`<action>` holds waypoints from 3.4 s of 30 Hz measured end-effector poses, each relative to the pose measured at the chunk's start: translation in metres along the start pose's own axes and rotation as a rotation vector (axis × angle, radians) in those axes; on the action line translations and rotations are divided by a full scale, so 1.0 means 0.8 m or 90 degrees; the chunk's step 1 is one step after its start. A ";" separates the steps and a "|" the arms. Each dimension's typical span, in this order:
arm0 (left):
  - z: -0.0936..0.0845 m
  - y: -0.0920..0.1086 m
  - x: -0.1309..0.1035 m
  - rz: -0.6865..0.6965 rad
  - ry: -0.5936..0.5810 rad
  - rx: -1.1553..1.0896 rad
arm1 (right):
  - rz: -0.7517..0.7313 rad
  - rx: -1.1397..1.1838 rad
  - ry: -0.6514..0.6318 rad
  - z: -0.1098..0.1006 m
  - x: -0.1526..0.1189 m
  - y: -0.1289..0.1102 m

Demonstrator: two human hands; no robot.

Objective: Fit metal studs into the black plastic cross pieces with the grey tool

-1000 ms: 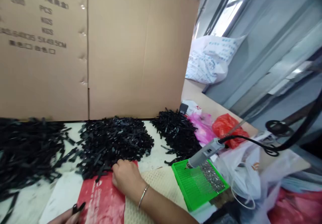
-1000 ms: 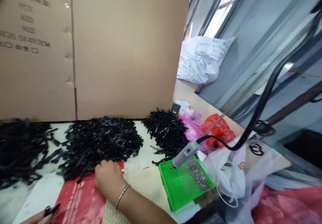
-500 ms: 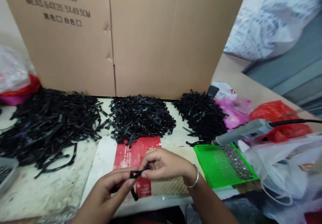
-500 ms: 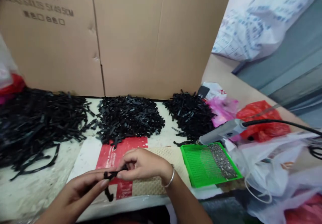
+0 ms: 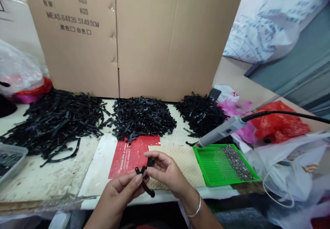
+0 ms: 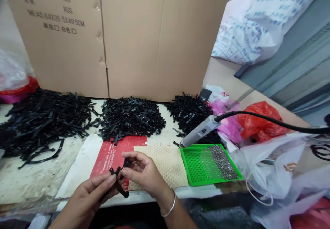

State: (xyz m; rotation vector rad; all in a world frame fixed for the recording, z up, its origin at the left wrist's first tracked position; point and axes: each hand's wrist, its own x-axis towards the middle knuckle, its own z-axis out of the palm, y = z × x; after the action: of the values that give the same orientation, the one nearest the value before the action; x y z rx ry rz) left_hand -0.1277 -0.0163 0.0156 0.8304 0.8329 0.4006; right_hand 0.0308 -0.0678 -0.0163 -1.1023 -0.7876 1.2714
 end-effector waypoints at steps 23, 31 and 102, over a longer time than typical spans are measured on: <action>0.013 0.011 -0.017 -0.097 -0.090 0.123 | 0.004 -0.013 -0.026 -0.011 -0.009 -0.035; 0.002 0.000 0.007 -0.098 -0.141 0.133 | 0.037 0.009 -0.058 -0.019 -0.002 -0.039; 0.005 0.010 0.024 -0.074 -0.049 0.147 | -0.049 -0.021 0.032 -0.023 0.008 -0.008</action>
State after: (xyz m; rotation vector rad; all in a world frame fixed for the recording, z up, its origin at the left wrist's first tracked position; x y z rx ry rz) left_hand -0.1121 -0.0013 0.0141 0.9993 0.8620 0.1706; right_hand 0.0514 -0.0648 -0.0169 -1.1154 -0.8087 1.1662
